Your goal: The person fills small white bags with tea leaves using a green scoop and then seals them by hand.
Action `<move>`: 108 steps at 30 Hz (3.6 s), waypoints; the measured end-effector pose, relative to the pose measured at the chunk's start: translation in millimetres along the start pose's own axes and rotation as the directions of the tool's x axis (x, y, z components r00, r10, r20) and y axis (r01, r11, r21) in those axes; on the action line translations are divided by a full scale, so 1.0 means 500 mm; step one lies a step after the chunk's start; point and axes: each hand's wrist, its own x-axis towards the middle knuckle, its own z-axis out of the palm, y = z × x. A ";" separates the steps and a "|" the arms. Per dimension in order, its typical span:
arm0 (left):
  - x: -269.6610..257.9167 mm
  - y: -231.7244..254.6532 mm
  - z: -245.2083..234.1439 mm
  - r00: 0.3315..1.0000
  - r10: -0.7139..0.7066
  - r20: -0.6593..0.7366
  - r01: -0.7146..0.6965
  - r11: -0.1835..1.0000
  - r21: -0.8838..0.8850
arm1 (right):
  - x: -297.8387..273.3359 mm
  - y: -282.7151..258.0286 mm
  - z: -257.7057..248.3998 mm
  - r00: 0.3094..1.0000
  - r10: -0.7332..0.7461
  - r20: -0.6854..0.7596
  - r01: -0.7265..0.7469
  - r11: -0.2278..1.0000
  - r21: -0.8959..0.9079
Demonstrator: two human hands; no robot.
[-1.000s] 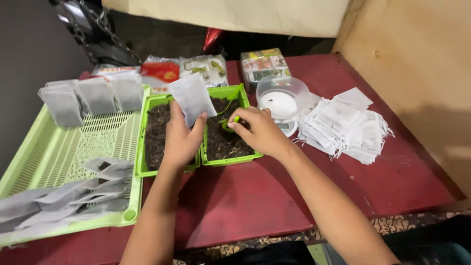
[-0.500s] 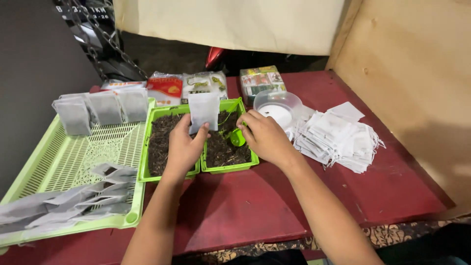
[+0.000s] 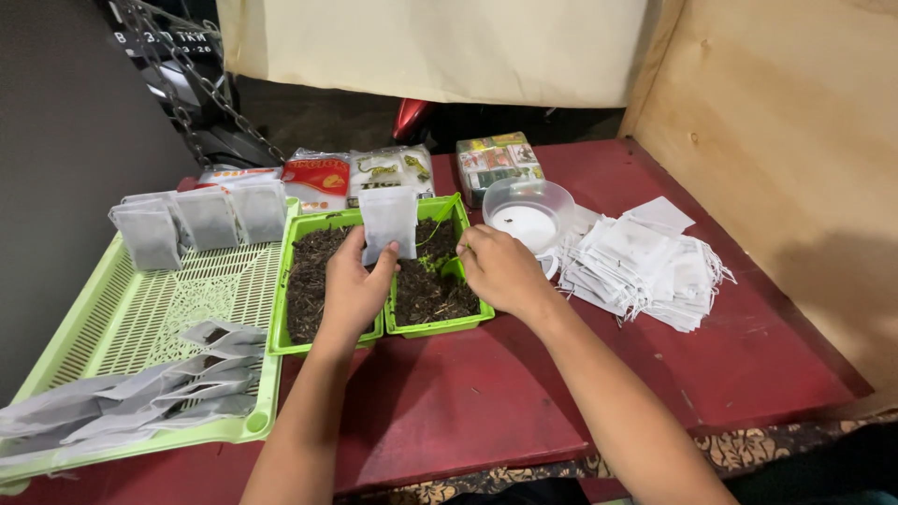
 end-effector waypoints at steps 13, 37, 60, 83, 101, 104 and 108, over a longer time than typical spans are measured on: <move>0.004 -0.015 -0.004 0.999 0.043 0.024 -0.046 0.993 0.109 | -0.009 -0.055 0.018 0.966 0.227 0.121 -0.257 0.877 0.406; 0.009 -0.020 -0.014 0.997 0.042 0.063 -0.059 0.955 0.291 | 0.020 -0.002 -0.021 0.903 0.421 -0.081 -0.147 0.481 0.864; -0.002 -0.013 -0.010 0.992 0.019 0.122 -0.076 0.874 0.479 | 0.013 -0.022 -0.050 0.891 0.343 -0.298 0.081 0.526 0.847; 0.000 -0.026 -0.006 0.989 0.019 0.150 -0.091 0.866 0.492 | -0.018 -0.077 -0.038 0.896 -0.033 -0.443 0.278 0.820 0.501; -0.001 -0.024 -0.007 0.989 0.008 0.150 -0.081 0.871 0.484 | -0.014 -0.080 -0.022 0.913 0.163 -0.373 0.150 0.718 0.680; -0.003 -0.022 -0.006 0.989 0.005 0.147 -0.078 0.865 0.496 | -0.011 -0.080 -0.022 0.905 0.207 -0.372 0.146 0.669 0.728; -0.001 -0.025 -0.008 0.990 -0.005 0.143 -0.069 0.857 0.510 | 0.000 -0.064 -0.015 0.885 0.252 -0.392 0.187 0.579 0.794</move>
